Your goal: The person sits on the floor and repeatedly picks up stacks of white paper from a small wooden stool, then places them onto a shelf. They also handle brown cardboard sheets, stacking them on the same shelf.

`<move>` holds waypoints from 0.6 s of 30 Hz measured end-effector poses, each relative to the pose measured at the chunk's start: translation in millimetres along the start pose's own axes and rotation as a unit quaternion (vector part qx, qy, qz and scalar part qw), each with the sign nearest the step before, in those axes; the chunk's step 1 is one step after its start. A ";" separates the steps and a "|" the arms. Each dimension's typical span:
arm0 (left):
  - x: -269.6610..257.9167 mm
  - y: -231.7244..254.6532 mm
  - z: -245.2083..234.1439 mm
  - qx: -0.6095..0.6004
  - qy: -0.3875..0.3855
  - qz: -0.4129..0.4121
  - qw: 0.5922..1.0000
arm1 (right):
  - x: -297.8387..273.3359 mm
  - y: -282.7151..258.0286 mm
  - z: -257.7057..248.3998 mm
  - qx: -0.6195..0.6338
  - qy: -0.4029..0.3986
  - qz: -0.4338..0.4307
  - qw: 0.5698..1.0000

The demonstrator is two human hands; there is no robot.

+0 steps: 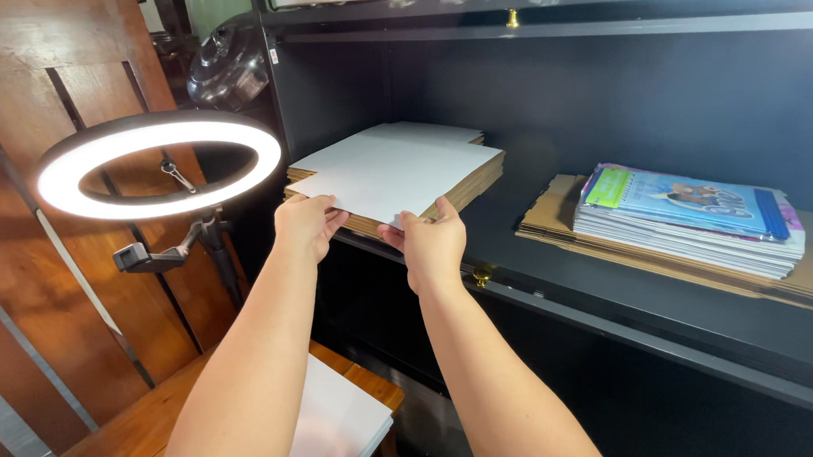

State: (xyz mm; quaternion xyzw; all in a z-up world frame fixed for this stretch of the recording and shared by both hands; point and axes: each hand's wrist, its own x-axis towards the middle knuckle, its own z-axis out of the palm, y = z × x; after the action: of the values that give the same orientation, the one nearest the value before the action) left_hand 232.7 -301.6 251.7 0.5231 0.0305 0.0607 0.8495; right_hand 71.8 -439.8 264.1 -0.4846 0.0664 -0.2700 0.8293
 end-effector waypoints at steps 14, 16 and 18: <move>-63.3 22.8 6.7 -0.070 -0.068 0.032 0.995 | 0.8 -18.2 -1.4 -0.036 -0.029 -0.026 0.999; -58.8 20.0 8.0 -0.097 -0.053 0.024 0.994 | 8.7 -16.1 -3.0 -0.039 -0.040 -0.028 0.998; -51.1 19.3 11.2 -0.098 -0.053 0.031 0.993 | 11.7 -19.5 -1.6 -0.049 -0.048 -0.034 0.997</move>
State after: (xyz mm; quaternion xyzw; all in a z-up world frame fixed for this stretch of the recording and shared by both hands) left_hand 182.0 -309.9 273.4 0.4406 -0.0368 0.0622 0.8948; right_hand 73.7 -454.6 281.4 -0.5391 0.0229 -0.2709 0.7972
